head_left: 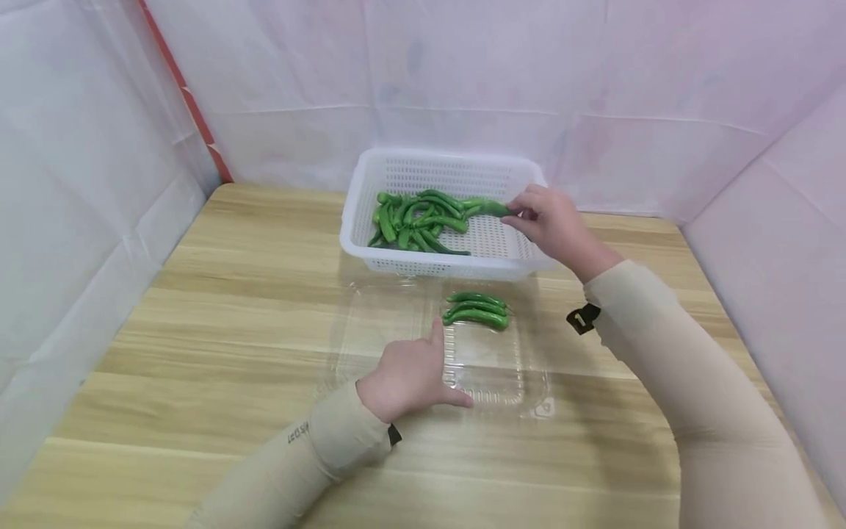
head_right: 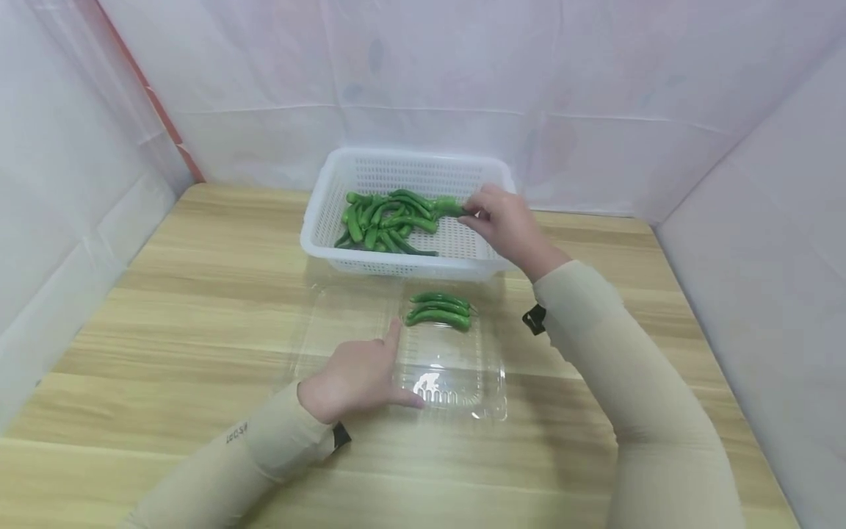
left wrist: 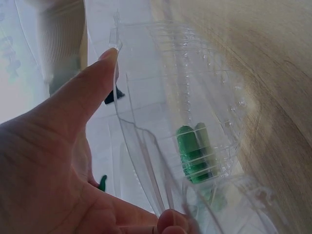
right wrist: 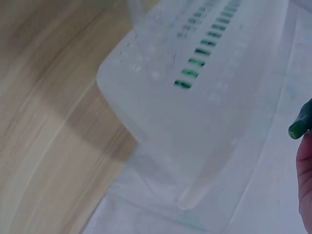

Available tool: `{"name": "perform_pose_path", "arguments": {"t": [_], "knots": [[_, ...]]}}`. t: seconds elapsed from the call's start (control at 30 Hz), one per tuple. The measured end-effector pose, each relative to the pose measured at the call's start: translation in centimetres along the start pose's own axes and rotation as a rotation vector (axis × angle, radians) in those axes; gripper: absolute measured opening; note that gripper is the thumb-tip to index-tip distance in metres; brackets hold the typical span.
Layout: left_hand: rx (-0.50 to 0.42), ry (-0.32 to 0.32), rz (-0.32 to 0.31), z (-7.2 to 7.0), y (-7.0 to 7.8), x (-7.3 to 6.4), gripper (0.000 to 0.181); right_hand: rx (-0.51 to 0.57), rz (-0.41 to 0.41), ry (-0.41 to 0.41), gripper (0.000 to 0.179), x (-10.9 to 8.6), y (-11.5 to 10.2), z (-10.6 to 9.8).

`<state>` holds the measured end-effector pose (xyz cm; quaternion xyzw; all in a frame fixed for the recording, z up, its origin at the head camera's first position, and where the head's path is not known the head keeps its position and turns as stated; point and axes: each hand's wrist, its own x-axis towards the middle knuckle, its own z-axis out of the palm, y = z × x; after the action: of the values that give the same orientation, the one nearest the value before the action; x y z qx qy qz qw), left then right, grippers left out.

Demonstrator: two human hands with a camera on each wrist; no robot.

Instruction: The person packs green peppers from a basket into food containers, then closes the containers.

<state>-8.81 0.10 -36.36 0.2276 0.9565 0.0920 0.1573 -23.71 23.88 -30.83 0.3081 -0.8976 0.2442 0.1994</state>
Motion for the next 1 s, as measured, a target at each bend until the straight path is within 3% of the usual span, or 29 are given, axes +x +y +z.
{"name": "perform_pose_path", "arguments": {"t": [0.2, 0.4, 0.63, 1.0], "knots": [[-0.006, -0.001, 0.001, 0.0, 0.0, -0.1, 0.124, -0.001, -0.075, -0.064, 0.009, -2.5, -3.0, -0.3], [-0.001, -0.014, 0.002, 0.1, -0.1, 0.1, 0.125, -0.003, -0.133, -0.098, 0.011, -5.0, -4.5, 0.7], [0.006, -0.025, -0.002, -0.1, 0.0, 0.2, 0.126, -0.040, -0.046, -0.246, 0.013, -7.2, -4.5, 2.7], [0.004, -0.023, 0.007, -0.1, 0.0, -0.1, 0.125, -0.171, 0.008, -0.407, 0.009, -9.1, -5.4, 5.6]]}}
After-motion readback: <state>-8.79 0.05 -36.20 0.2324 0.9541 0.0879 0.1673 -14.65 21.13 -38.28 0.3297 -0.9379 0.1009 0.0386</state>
